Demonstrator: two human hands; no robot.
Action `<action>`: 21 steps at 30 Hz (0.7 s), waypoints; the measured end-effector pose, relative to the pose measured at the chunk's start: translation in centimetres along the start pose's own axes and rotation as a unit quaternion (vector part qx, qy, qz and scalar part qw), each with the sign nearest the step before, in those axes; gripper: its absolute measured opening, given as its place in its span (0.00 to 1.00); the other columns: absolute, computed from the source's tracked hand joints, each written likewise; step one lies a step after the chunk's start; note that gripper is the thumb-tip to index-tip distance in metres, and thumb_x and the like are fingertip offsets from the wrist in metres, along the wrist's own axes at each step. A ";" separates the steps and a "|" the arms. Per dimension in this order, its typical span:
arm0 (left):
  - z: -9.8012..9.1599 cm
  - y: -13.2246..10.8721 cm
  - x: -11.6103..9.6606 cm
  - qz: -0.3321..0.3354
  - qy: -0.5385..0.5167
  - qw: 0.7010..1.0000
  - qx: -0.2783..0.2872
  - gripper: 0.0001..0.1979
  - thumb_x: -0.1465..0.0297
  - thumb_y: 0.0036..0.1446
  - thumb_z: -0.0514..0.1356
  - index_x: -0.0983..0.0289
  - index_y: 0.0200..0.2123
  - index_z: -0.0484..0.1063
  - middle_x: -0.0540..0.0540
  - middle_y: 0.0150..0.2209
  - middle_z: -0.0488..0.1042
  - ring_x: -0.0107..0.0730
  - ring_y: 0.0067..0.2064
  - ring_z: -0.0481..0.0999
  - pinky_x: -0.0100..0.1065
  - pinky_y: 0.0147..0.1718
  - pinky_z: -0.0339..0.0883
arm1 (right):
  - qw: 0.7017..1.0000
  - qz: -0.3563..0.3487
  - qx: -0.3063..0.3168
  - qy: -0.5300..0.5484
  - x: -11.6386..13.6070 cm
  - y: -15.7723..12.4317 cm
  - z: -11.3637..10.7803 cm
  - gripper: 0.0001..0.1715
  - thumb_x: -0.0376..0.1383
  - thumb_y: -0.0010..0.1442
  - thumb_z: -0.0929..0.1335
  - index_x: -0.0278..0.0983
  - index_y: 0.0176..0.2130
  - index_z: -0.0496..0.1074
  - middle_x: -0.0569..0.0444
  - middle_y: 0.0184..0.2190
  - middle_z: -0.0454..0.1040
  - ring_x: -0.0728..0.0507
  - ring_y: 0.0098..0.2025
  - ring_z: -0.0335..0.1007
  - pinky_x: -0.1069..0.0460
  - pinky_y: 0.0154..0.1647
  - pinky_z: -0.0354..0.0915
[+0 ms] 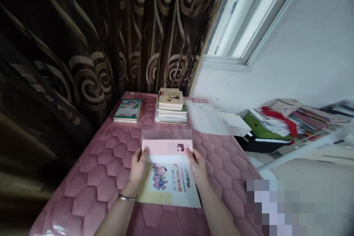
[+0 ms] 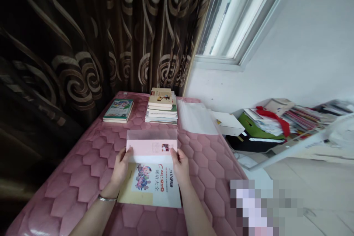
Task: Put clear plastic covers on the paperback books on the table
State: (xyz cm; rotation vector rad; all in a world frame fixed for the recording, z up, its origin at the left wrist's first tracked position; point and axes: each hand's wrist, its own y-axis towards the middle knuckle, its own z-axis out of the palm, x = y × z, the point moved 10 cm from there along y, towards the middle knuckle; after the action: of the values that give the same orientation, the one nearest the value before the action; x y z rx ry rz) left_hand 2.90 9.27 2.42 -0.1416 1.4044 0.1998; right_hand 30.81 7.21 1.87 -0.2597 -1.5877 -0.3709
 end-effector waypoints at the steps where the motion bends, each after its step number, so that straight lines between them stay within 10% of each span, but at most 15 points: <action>1: -0.2 0.0 0.3 -0.002 -0.006 1.000 -0.006 0.16 0.57 0.48 0.62 0.64 0.30 0.72 0.53 0.31 0.75 0.32 0.33 0.70 0.29 0.33 0.63 | 1.000 0.001 -0.001 -0.004 -0.1 0.0 0.0 0.24 0.54 0.51 0.69 0.37 0.25 0.66 0.59 0.18 0.65 0.49 0.21 0.57 0.55 0.21 0.53; 21: 0.4 -0.2 0.0 0.012 0.006 1.000 0.018 0.20 0.53 0.51 0.60 0.66 0.31 0.72 0.55 0.32 0.76 0.33 0.34 0.71 0.31 0.35 0.63 | 0.999 0.003 -0.023 -0.035 -0.2 0.0 -0.3 0.25 0.56 0.52 0.67 0.37 0.23 0.64 0.59 0.18 0.64 0.49 0.22 0.56 0.55 0.21 0.53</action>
State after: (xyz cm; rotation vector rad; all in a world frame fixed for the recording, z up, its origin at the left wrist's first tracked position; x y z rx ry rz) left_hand 3.36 9.17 2.52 -0.0960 1.4209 0.1925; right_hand 31.08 7.07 1.68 -0.3157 -1.6474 -0.3988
